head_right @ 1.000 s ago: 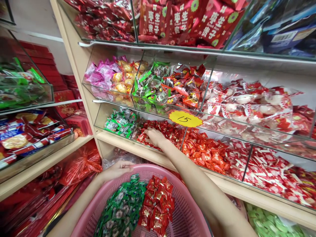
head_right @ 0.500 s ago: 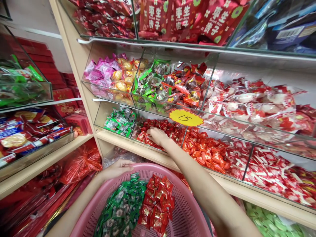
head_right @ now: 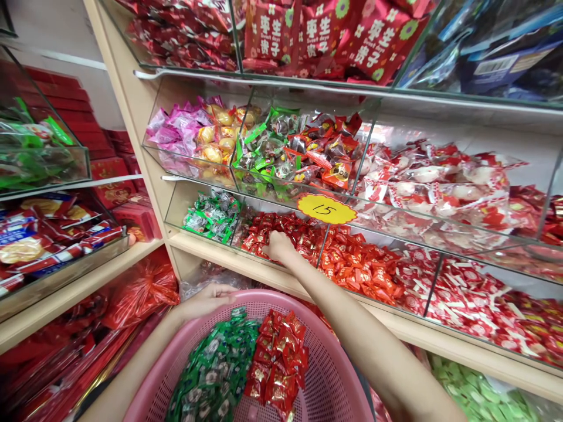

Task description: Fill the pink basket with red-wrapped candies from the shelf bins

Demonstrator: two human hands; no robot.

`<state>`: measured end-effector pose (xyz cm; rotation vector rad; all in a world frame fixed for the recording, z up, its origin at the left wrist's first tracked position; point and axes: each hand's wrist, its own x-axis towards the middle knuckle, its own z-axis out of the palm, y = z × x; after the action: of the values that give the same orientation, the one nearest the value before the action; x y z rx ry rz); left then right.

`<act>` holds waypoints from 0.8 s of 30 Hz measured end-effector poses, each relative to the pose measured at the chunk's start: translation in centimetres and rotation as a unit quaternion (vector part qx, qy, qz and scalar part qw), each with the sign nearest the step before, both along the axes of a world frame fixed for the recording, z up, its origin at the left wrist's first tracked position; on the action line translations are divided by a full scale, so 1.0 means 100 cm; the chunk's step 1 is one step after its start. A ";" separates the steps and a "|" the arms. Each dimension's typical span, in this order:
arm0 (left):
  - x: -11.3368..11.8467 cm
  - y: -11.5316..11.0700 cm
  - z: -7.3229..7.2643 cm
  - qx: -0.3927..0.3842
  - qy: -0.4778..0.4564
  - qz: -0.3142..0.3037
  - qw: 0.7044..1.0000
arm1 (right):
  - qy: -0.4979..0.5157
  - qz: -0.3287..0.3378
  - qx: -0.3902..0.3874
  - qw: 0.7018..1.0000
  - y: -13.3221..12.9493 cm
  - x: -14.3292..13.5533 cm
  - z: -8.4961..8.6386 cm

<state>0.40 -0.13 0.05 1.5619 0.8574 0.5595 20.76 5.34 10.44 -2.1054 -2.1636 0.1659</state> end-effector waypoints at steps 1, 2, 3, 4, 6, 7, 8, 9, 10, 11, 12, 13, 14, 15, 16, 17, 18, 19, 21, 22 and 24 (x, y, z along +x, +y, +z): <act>0.000 0.000 0.000 0.002 0.001 0.003 1.000 | -0.007 -0.007 0.000 1.000 -0.001 -0.003 0.000; 0.000 0.000 0.000 0.003 0.003 0.006 1.000 | -0.011 -0.011 0.000 1.000 -0.003 -0.005 0.001; 0.000 0.000 0.000 0.005 0.004 0.009 1.000 | -0.014 -0.013 -0.002 1.000 -0.004 -0.008 0.003; 0.000 0.001 0.000 0.007 0.003 0.010 1.000 | -0.018 -0.015 -0.004 1.000 -0.006 -0.010 0.005; 0.000 0.001 0.000 0.011 0.002 0.007 1.000 | -0.032 -0.025 -0.012 0.999 -0.008 -0.015 0.008; -0.001 0.001 0.000 0.012 0.001 0.006 1.000 | -0.040 -0.031 -0.017 0.999 -0.008 -0.017 0.010; -0.001 0.001 0.000 0.013 0.002 0.004 1.000 | -0.047 -0.036 -0.021 0.998 -0.008 -0.018 0.011; -0.001 0.001 0.000 0.014 0.004 0.004 1.000 | -0.051 -0.040 -0.026 0.998 -0.008 -0.019 0.012; -0.001 0.001 0.000 0.014 0.008 0.003 1.000 | -0.054 -0.041 -0.031 0.997 -0.008 -0.019 0.012; -0.001 0.001 -0.001 0.015 0.011 0.003 1.000 | -0.056 -0.042 -0.034 0.997 -0.007 -0.019 0.013; -0.001 0.001 -0.001 0.014 0.013 0.002 1.000 | -0.057 -0.042 -0.035 0.997 -0.007 -0.019 0.012; -0.001 0.001 -0.002 0.014 0.014 0.001 1.000 | -0.057 -0.044 -0.033 0.997 -0.006 -0.019 0.012; -0.001 0.002 -0.003 0.013 0.013 0.000 1.000 | -0.055 -0.046 -0.029 0.997 -0.005 -0.019 0.011; -0.001 0.002 -0.004 0.012 0.011 0.000 1.000 | -0.053 -0.048 -0.024 0.997 -0.004 -0.019 0.010; -0.001 0.003 -0.005 0.012 0.009 0.001 1.000 | -0.052 -0.050 -0.019 0.997 -0.003 -0.019 0.009; -0.001 0.003 -0.007 0.013 0.008 0.002 1.000 | -0.053 -0.050 -0.016 0.997 -0.003 -0.020 0.008; -0.001 0.004 -0.007 0.013 0.008 0.003 1.000 | -0.055 -0.049 -0.017 0.997 -0.002 -0.020 0.007; -0.001 0.004 -0.008 0.014 0.007 0.004 1.000 | -0.058 -0.048 -0.020 0.997 -0.001 -0.021 0.007; -0.002 0.004 -0.008 0.017 0.007 0.004 1.000 | -0.064 -0.044 -0.027 0.997 0.001 -0.022 0.007; -0.002 0.004 -0.007 0.018 0.006 0.004 1.000 | -0.065 -0.042 -0.031 0.996 0.001 -0.023 0.007; -0.002 0.003 -0.005 0.016 0.006 0.002 1.000 | -0.068 -0.036 -0.039 0.996 0.001 -0.023 0.008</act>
<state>0.24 0.17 -0.47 1.5931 0.8651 0.5702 18.46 5.46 11.26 -2.2969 -2.1837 0.1042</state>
